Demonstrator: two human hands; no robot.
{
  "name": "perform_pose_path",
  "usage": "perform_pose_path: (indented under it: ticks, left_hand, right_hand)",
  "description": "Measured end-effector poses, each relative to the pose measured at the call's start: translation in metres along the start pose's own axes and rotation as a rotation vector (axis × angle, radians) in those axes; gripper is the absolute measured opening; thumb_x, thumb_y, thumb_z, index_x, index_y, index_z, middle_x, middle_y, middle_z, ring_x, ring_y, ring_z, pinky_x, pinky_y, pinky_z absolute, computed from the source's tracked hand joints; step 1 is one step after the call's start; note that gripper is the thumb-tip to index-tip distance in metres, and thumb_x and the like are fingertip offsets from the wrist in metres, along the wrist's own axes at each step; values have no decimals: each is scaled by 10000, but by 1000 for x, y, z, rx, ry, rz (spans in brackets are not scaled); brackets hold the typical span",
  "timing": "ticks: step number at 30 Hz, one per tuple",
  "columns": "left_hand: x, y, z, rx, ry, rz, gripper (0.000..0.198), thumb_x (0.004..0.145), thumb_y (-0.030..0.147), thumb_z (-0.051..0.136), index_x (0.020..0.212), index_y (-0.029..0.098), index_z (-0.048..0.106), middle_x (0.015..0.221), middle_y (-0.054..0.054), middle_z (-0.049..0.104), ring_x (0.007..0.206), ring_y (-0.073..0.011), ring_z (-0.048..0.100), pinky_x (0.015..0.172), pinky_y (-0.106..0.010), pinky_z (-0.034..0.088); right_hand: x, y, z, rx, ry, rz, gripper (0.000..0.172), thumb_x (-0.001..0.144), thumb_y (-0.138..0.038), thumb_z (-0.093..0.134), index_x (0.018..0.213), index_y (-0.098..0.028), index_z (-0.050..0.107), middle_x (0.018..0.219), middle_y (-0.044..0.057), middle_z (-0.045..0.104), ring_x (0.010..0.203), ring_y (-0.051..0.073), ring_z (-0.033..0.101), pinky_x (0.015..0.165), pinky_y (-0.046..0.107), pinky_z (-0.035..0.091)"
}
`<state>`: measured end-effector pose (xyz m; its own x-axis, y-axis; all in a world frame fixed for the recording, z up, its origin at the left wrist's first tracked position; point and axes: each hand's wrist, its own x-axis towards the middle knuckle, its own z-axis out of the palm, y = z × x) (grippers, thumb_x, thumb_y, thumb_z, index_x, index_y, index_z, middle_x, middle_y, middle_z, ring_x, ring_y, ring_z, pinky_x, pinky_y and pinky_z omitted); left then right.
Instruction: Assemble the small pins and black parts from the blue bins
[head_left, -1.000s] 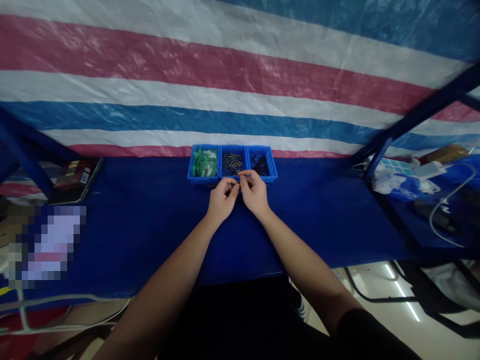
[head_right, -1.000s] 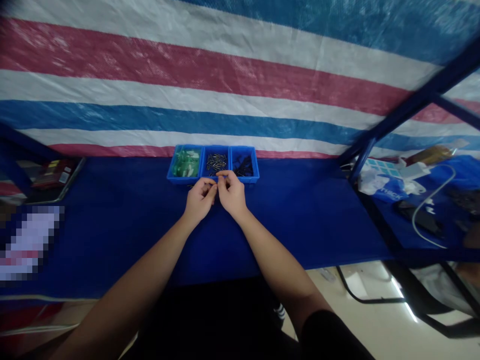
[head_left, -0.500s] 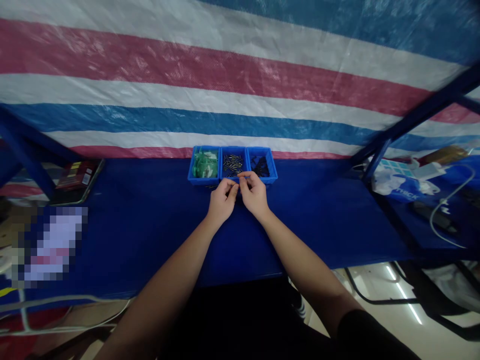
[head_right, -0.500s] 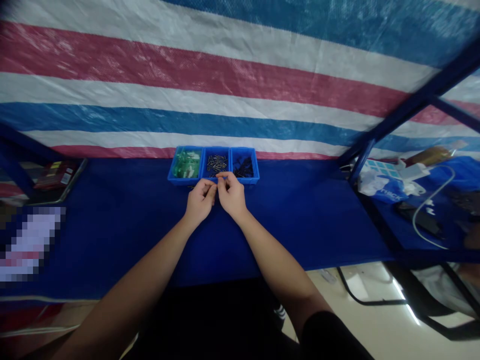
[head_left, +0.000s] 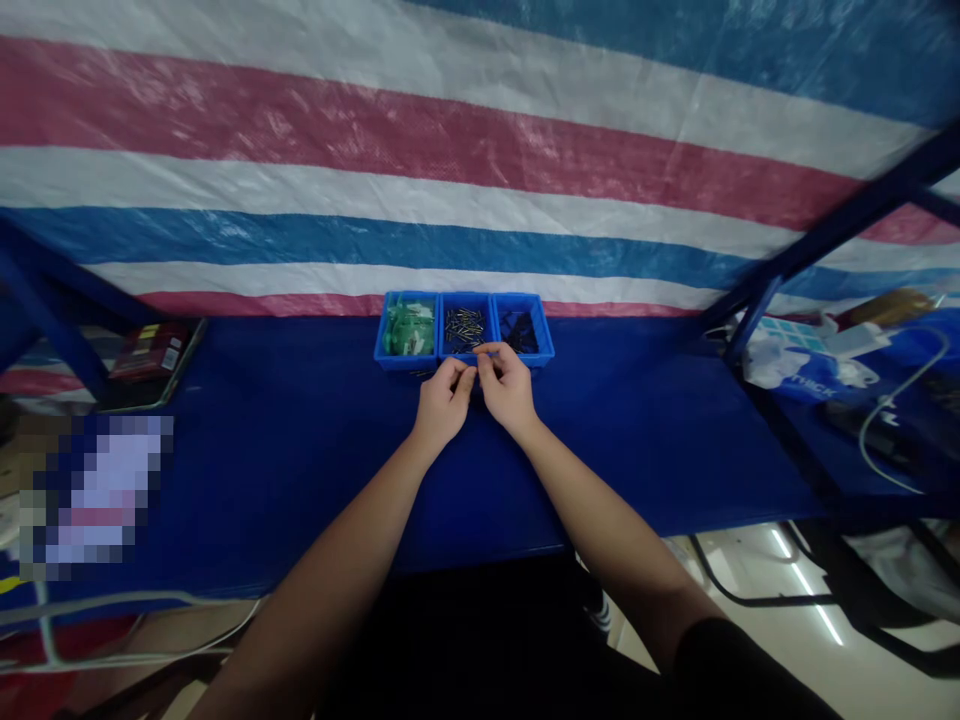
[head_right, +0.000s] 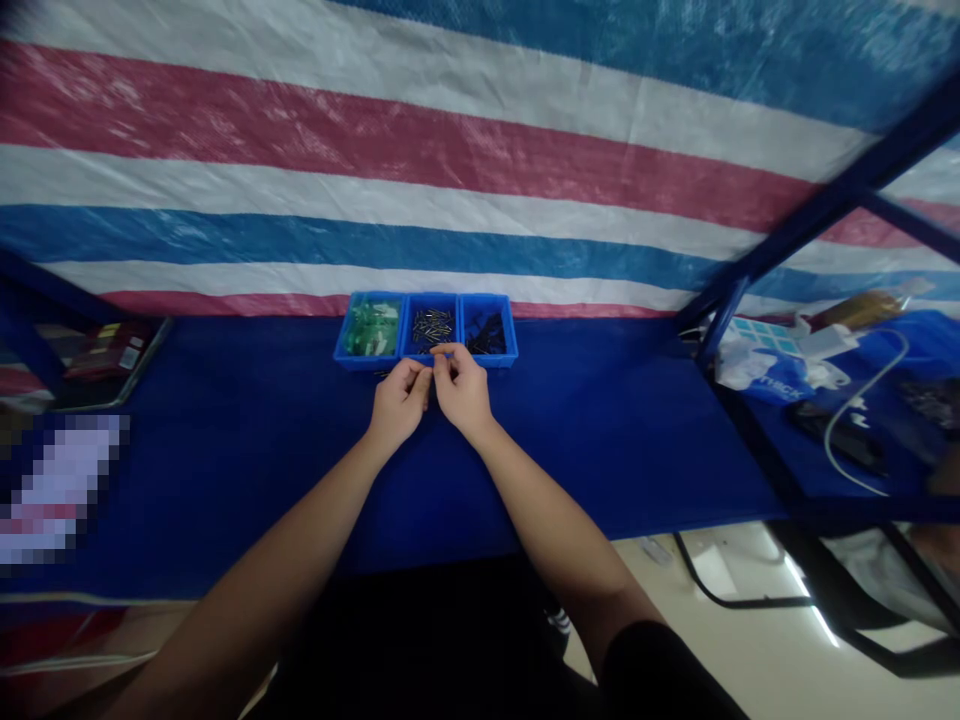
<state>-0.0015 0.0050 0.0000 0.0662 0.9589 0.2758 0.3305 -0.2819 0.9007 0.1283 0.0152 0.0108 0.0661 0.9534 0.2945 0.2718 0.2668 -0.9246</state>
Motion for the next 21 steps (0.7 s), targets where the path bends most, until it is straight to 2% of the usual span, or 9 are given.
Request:
perform_pose_path:
  ticks: [21]
  left_hand:
    - [-1, 3, -1, 44, -8, -23, 389, 977, 493, 462, 732, 194, 511, 554, 37, 537, 532, -102, 496, 581, -241, 359]
  right_hand:
    - [-1, -3, 0, -3, -9, 6, 220, 967, -391, 491, 1027, -222, 618, 587, -48, 498, 523, 114, 467, 545, 264, 385]
